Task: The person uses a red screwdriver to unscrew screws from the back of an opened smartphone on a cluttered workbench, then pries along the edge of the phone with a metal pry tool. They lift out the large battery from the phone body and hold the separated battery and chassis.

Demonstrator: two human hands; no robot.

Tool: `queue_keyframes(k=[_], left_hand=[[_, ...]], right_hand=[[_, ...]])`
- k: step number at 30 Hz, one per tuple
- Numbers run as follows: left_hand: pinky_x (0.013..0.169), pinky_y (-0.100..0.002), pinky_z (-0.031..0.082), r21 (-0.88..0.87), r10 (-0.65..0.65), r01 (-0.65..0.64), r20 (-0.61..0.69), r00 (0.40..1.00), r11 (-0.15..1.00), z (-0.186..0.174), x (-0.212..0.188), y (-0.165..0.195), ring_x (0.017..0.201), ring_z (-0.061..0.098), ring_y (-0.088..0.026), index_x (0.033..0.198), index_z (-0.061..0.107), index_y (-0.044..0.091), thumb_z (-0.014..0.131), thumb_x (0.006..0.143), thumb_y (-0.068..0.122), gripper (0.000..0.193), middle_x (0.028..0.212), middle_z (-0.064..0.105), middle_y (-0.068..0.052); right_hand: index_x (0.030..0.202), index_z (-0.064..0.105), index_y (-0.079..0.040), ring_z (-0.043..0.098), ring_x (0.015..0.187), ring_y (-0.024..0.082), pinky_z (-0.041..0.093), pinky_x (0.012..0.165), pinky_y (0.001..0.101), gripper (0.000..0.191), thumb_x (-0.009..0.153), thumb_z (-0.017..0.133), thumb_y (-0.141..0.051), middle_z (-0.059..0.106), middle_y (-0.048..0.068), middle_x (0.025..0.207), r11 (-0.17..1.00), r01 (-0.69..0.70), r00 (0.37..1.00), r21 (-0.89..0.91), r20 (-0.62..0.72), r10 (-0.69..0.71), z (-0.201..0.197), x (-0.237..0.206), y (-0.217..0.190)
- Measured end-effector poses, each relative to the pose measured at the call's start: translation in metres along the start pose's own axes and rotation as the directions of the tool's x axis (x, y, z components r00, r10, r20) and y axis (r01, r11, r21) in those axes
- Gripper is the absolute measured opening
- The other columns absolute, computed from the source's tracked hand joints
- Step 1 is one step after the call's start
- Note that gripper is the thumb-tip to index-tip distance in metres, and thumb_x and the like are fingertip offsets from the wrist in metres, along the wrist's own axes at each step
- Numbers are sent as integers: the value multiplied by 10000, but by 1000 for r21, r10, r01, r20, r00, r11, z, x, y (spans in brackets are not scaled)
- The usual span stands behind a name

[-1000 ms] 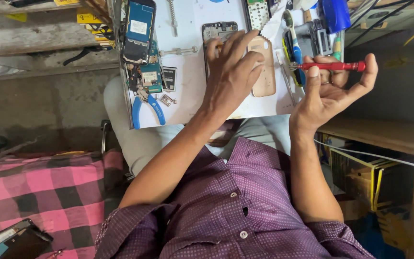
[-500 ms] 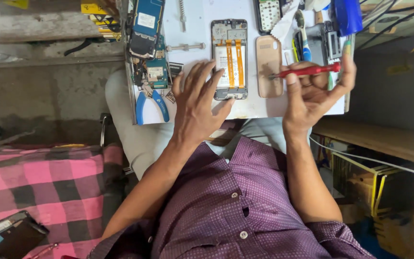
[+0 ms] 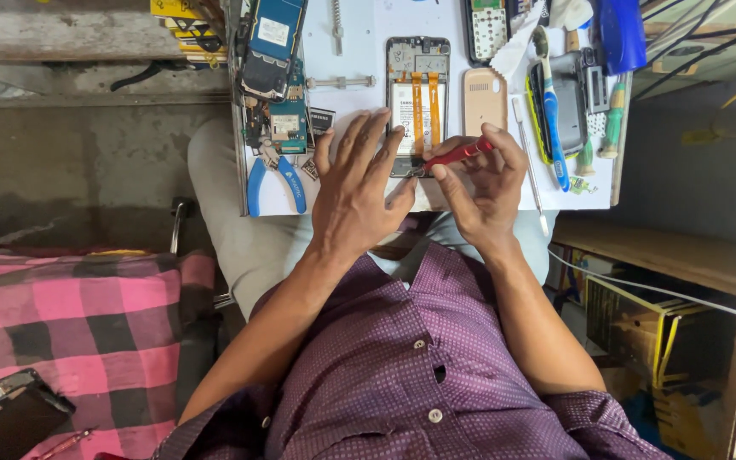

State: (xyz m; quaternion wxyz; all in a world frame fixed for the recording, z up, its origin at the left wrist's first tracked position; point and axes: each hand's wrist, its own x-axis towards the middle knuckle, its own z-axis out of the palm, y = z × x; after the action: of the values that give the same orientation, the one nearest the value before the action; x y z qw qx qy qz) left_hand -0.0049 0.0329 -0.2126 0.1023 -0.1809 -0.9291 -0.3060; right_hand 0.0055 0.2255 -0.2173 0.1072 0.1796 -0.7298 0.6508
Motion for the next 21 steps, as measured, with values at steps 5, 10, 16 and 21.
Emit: queue_keyframes(k=[5,10,16,21], left_hand=[[1241,-542,204,3,-2,2,1,1000,1000,-1,-1,1,1478,407,-288,1410,594,36,796,875,339,647,1554,465,-124],[1239,-543,205,2,6,-6,-13,1000,1000,-1,-1,-1,1471,415,-294,1411,594,33,794,880,337,643,1551,474,-132],[1236,-548,202,9,3,-3,-6,1000,1000,-1,-1,-1,1466,430,-299,1400,603,26,791,857,318,645,1543,483,-137],[1236,-542,200,18,9,-9,-26,1000,1000,-1,0,-1,1458,434,-295,1392,613,21,783,856,299,627,1543,482,-140]], right_hand=[[1576,252,-168,680,1132,263,584,1031,381,723,1057,640,152,606,188,1213,1000,5,1000,-9,2,-5,0,-1,0],[1552,296,-139,694,1176,280,596,976,371,678,1038,630,152,618,196,1262,997,28,996,-68,83,-23,-1,7,-7],[1418,475,-116,683,1076,303,587,912,360,547,972,714,96,637,169,1196,951,209,958,-226,241,-154,-4,30,-24],[1295,606,-90,683,956,273,571,822,329,406,959,765,74,663,123,1089,953,201,959,-227,241,-145,1,43,-32]])
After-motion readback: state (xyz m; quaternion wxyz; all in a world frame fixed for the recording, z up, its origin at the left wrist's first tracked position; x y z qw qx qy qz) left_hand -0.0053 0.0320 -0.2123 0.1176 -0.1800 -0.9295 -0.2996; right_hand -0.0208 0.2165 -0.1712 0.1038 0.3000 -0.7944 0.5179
